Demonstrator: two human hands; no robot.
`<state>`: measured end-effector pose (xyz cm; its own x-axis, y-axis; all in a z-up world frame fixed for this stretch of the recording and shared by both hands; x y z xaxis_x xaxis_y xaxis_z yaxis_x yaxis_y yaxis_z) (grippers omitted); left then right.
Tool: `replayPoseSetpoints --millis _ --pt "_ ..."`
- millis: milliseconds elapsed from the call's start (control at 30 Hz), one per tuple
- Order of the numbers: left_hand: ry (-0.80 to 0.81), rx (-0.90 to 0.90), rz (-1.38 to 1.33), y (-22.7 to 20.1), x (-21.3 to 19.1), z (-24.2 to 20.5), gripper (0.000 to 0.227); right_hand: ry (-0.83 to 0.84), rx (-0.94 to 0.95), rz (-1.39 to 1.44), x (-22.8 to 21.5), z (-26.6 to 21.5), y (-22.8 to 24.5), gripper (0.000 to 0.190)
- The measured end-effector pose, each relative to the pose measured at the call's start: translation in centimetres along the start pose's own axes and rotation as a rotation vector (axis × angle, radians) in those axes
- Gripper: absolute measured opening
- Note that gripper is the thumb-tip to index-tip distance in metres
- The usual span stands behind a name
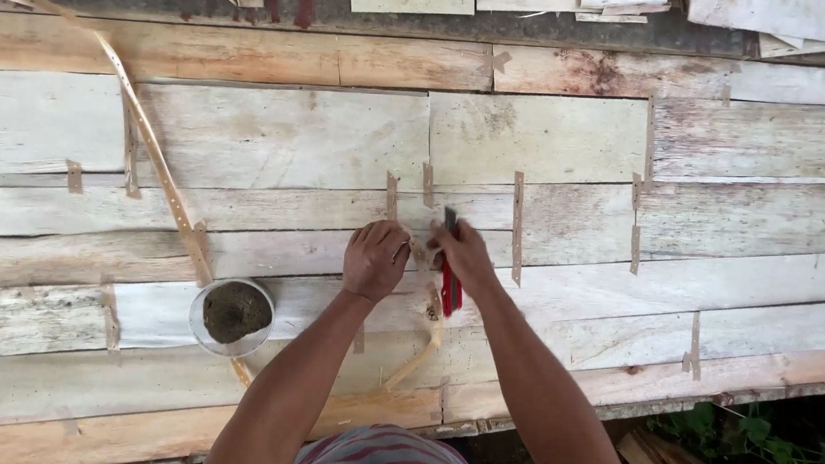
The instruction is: Applying and cutting thin strips of material onto a wooden surface using a utility knife.
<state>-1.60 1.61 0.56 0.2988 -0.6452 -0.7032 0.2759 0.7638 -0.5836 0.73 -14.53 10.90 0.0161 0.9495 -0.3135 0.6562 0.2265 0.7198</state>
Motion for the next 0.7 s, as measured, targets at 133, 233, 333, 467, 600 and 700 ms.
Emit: replayPoseSetpoints --millis 133,233,333,467,600,700 --pt "-0.02 -0.113 0.064 -0.2 -1.4 -3.8 0.008 0.061 -0.041 0.04 0.8 -2.9 -5.8 0.034" --pt "0.036 -0.148 0.038 -1.3 -4.2 -5.3 0.006 0.096 0.005 0.293 2.4 -4.1 -9.6 0.031" --pt "0.049 -0.188 0.046 -1.4 -6.1 -7.0 0.011 0.135 -0.006 0.362 3.6 -7.7 -8.9 0.024" --pt "0.015 -0.209 0.063 -0.4 -7.8 -9.3 0.016 0.168 -0.053 0.343 5.2 -9.8 -9.1 0.024" --pt "-0.054 -0.23 -0.007 0.2 -12.1 -11.2 0.015 0.121 -0.09 0.131 5.9 -10.3 -10.1 0.02" --pt "-0.148 -0.222 0.016 2.1 -15.1 -12.5 0.016 0.065 -0.117 -0.099 6.8 -11.6 -10.8 0.019"
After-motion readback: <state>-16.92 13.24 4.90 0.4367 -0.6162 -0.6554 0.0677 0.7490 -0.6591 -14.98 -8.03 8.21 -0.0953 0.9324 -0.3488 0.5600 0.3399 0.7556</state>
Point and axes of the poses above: each hand's wrist, its own z-axis towards the middle knuckle, its own x-axis out of the palm, y = z × x, the point moved 2 cm from there along z, towards the middle knuckle, and after that the axes turned 9 degrees about -y, right-handed, at the moved point
